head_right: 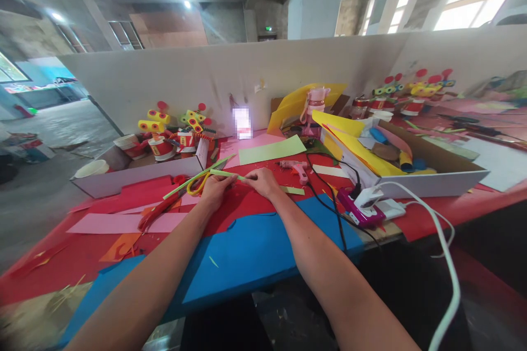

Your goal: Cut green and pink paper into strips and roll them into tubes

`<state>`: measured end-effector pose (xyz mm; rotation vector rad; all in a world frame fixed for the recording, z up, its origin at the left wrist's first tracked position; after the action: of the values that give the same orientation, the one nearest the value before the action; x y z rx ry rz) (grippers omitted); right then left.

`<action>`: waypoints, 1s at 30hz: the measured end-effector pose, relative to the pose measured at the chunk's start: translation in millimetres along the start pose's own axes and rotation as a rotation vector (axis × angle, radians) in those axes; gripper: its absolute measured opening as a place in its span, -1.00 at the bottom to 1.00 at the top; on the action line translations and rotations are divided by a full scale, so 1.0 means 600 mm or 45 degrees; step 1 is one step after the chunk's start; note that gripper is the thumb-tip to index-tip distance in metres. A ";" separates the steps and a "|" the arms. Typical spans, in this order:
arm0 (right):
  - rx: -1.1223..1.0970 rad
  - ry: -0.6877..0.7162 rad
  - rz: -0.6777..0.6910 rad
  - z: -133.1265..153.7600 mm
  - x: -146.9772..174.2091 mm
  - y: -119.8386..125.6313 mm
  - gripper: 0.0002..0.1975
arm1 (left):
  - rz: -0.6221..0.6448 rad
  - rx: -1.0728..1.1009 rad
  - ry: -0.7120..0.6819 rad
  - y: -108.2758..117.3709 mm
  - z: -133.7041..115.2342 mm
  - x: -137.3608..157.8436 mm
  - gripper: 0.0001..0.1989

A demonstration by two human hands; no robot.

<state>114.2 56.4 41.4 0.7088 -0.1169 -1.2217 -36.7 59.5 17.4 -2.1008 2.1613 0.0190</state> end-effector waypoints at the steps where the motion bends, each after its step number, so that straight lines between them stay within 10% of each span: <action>1: 0.005 0.002 0.002 0.000 0.000 0.000 -0.80 | -0.001 0.004 0.005 0.000 0.001 0.000 -0.67; 13: 0.033 0.025 -0.019 -0.001 0.001 0.001 -0.58 | 0.009 -0.015 -0.027 -0.004 -0.002 0.002 -0.66; 30: 0.025 -0.009 -0.049 -0.003 -0.001 0.003 -0.81 | -0.018 -0.068 -0.069 0.002 -0.009 0.000 -0.69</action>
<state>116.4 57.7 41.3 0.7266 -0.1222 -1.2614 -38.4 58.7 22.6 -2.1178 2.1384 0.1328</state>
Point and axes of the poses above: each hand's wrist, its own x-axis away from the middle knuckle, its own y-axis out of the back of the hand, z = x × y, the point moved 8 cm from there along -x, towards the middle knuckle, and after that the axes turned 4 degrees about z, right-handed, at the moved point
